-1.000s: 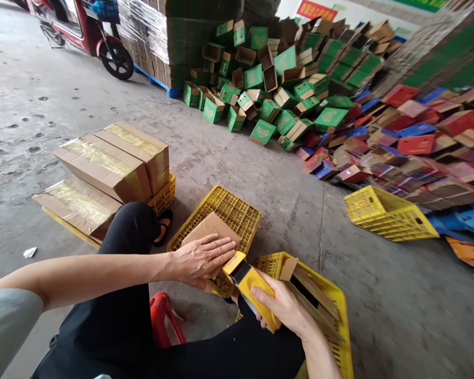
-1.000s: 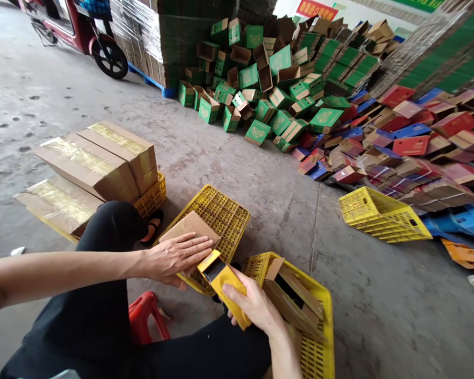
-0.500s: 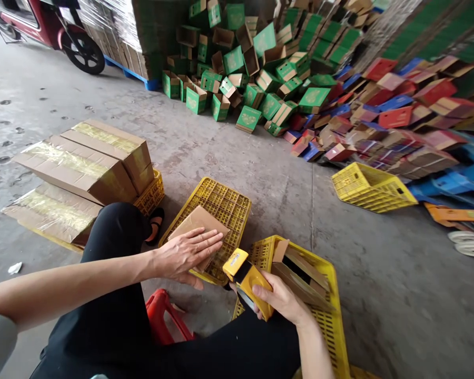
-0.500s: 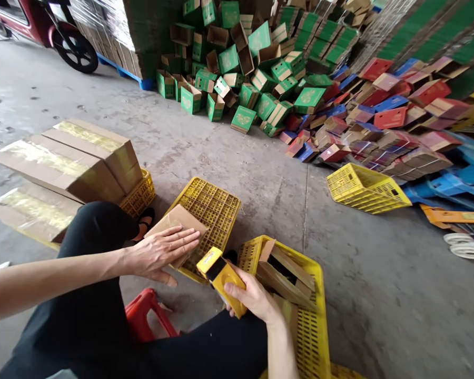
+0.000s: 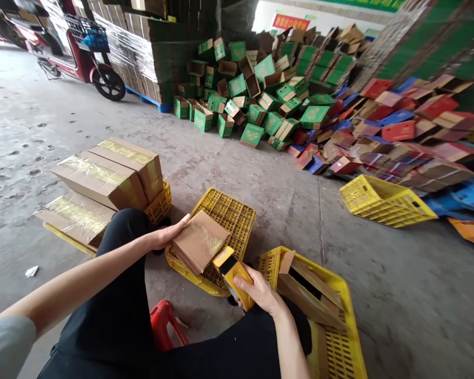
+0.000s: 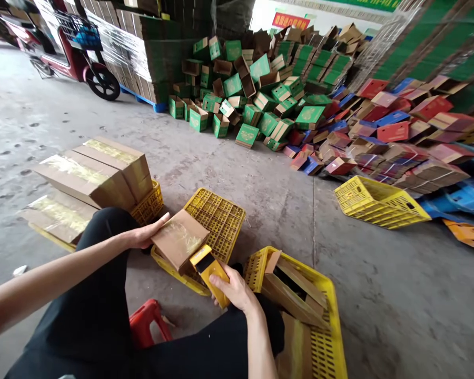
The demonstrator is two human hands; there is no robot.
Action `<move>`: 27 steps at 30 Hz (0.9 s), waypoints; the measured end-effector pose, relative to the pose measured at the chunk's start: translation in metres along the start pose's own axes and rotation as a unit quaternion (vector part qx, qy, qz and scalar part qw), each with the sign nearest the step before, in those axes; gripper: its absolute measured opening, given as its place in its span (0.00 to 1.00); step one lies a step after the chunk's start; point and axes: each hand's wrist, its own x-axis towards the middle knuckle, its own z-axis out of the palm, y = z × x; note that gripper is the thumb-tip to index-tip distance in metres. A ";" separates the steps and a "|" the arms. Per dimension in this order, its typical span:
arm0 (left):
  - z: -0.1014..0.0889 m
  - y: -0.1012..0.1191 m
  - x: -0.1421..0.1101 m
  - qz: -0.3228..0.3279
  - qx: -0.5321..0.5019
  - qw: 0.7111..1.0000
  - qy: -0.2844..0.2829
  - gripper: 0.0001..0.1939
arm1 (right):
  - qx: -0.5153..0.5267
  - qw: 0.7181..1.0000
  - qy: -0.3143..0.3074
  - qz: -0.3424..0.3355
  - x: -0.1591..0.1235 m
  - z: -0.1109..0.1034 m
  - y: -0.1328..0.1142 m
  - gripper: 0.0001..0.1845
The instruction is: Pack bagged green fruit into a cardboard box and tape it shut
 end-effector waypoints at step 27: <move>-0.016 -0.069 0.062 0.117 -0.068 0.957 0.257 0.42 | -0.162 0.985 -0.024 0.049 0.134 0.042 -0.073 0.21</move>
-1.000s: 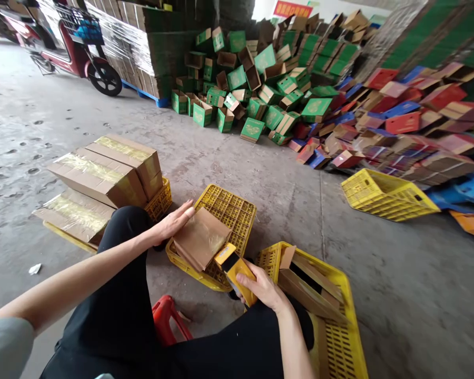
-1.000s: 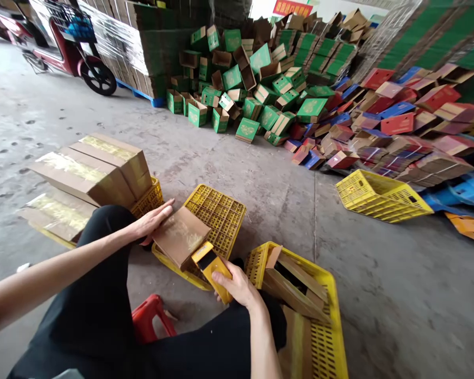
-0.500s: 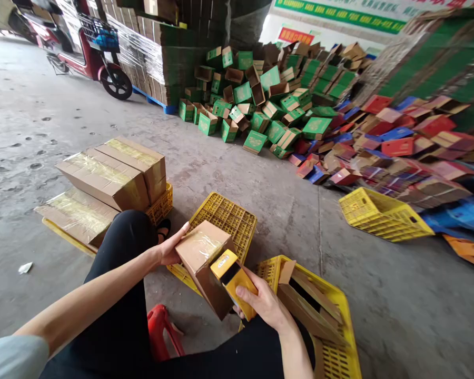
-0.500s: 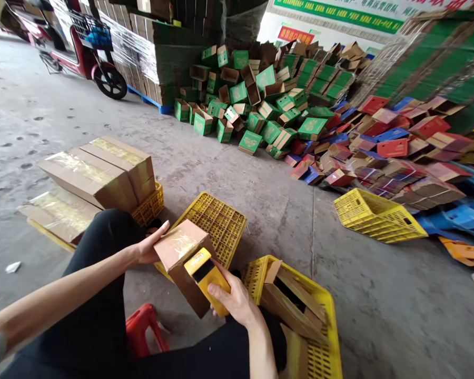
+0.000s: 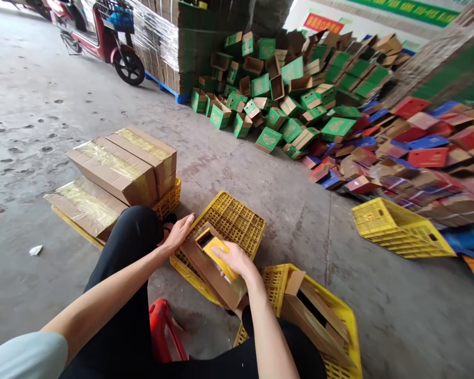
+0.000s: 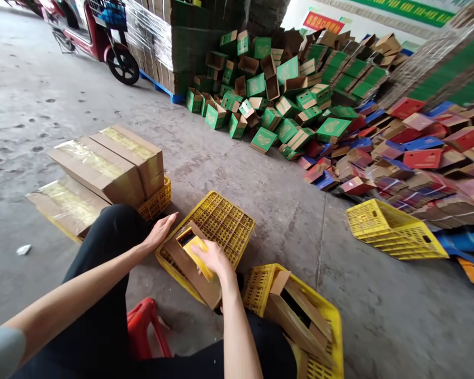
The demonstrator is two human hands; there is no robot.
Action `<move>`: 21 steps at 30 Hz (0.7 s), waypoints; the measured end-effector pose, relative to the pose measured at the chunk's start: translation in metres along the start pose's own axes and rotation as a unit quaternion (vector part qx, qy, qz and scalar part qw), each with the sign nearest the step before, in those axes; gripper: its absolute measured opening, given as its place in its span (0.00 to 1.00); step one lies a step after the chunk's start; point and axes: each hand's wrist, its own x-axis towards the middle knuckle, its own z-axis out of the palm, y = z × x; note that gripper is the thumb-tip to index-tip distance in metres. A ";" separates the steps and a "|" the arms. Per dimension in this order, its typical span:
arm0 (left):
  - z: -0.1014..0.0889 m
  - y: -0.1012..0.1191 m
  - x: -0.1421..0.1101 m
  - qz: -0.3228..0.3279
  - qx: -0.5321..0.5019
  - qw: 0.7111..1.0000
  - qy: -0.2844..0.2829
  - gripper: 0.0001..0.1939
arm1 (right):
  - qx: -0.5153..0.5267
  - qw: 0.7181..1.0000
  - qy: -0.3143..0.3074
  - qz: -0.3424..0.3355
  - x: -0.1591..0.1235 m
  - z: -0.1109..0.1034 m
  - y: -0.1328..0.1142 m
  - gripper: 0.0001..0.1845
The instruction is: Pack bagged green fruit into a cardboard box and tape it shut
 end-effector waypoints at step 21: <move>0.003 -0.035 -0.015 0.242 0.371 0.882 -0.163 0.47 | 0.042 0.996 -0.039 0.069 0.002 -0.015 0.003 0.30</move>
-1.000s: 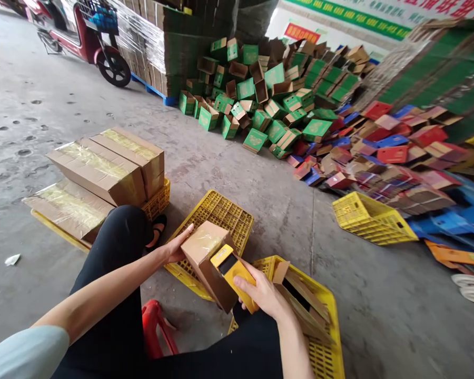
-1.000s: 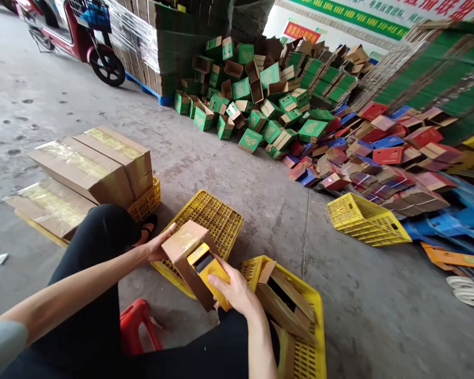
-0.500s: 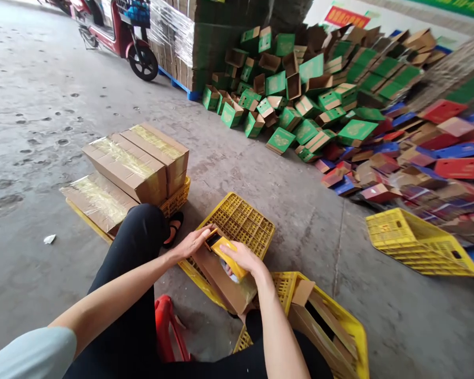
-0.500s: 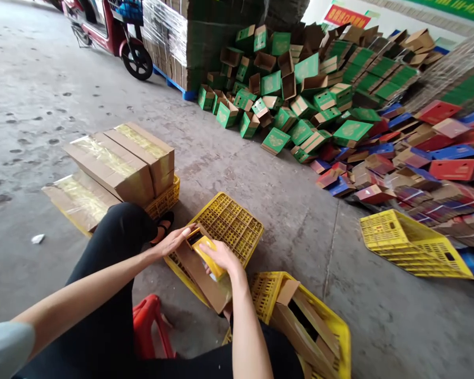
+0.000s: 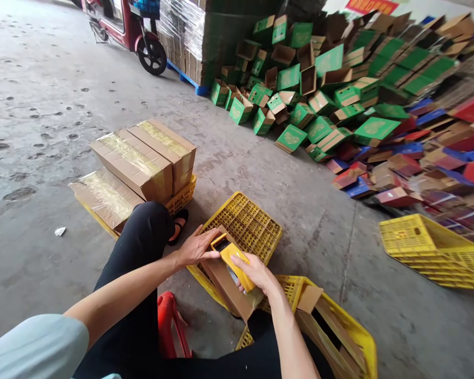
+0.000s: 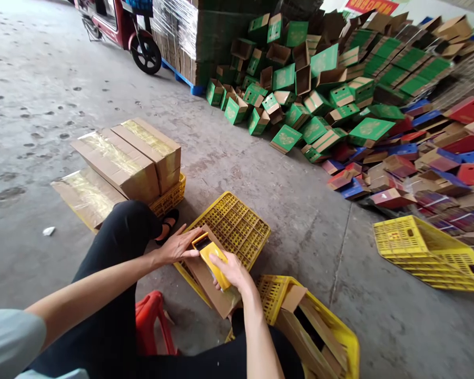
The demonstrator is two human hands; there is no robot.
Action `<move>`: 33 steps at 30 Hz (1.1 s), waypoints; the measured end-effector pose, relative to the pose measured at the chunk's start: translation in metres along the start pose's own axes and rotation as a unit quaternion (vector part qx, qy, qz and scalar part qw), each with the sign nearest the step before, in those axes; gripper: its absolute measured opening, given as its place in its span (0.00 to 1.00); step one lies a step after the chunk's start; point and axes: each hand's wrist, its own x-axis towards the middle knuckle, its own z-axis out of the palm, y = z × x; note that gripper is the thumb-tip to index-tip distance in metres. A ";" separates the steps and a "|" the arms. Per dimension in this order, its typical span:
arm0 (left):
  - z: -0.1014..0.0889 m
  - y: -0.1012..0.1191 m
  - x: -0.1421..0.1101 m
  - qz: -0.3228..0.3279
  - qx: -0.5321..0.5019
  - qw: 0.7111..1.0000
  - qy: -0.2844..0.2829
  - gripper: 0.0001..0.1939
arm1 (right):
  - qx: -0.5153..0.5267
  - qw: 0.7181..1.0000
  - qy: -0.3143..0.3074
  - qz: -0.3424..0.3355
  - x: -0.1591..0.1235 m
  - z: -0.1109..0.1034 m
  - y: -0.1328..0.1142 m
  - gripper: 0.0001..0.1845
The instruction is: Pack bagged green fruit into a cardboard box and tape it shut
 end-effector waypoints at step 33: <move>0.009 0.007 -0.008 0.175 0.155 0.967 -0.104 0.56 | 0.023 0.999 -0.007 -0.041 -0.040 -0.016 0.052 0.29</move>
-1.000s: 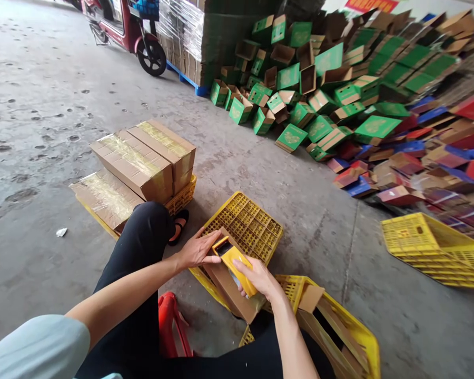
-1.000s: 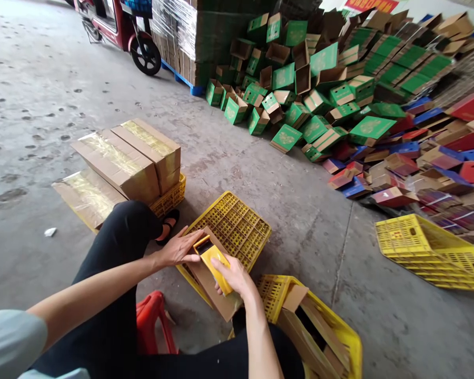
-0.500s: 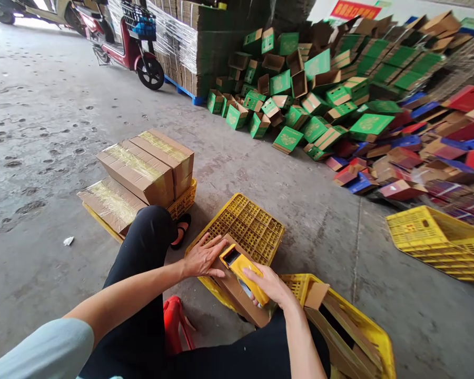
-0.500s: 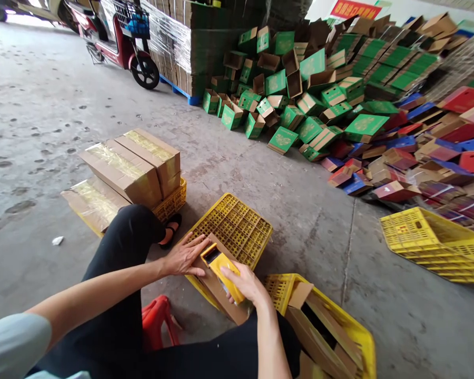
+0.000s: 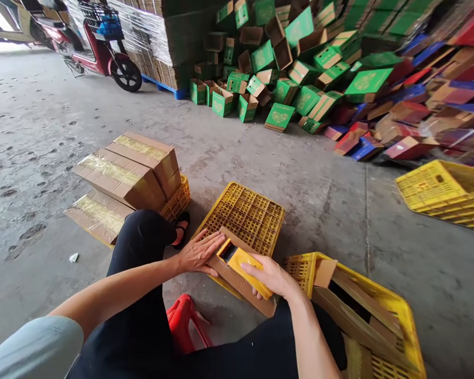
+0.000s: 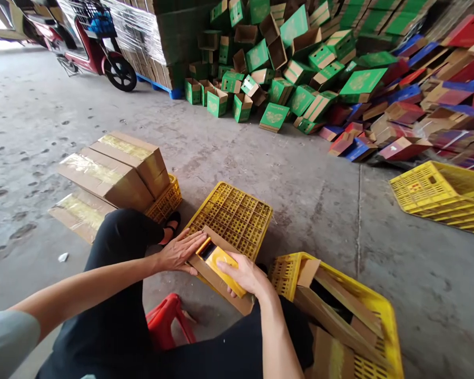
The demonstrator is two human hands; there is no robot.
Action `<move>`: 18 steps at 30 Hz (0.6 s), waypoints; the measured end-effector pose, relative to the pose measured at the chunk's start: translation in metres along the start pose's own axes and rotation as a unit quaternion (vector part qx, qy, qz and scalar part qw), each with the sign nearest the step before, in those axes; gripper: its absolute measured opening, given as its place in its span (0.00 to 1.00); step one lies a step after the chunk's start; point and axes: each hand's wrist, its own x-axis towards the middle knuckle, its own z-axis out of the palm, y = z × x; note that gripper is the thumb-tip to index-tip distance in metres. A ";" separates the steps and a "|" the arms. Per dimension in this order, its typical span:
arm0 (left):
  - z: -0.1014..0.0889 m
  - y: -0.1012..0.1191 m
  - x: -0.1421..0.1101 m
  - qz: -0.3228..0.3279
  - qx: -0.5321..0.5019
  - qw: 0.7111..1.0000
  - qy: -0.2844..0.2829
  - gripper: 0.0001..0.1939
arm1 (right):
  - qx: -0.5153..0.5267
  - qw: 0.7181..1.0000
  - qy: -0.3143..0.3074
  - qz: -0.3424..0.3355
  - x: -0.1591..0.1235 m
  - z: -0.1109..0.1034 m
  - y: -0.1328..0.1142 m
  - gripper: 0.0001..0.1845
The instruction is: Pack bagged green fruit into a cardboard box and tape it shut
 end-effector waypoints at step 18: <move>0.003 0.007 0.004 0.018 0.047 0.998 0.022 0.60 | -0.003 1.000 0.018 0.004 -0.012 -0.008 0.011 0.29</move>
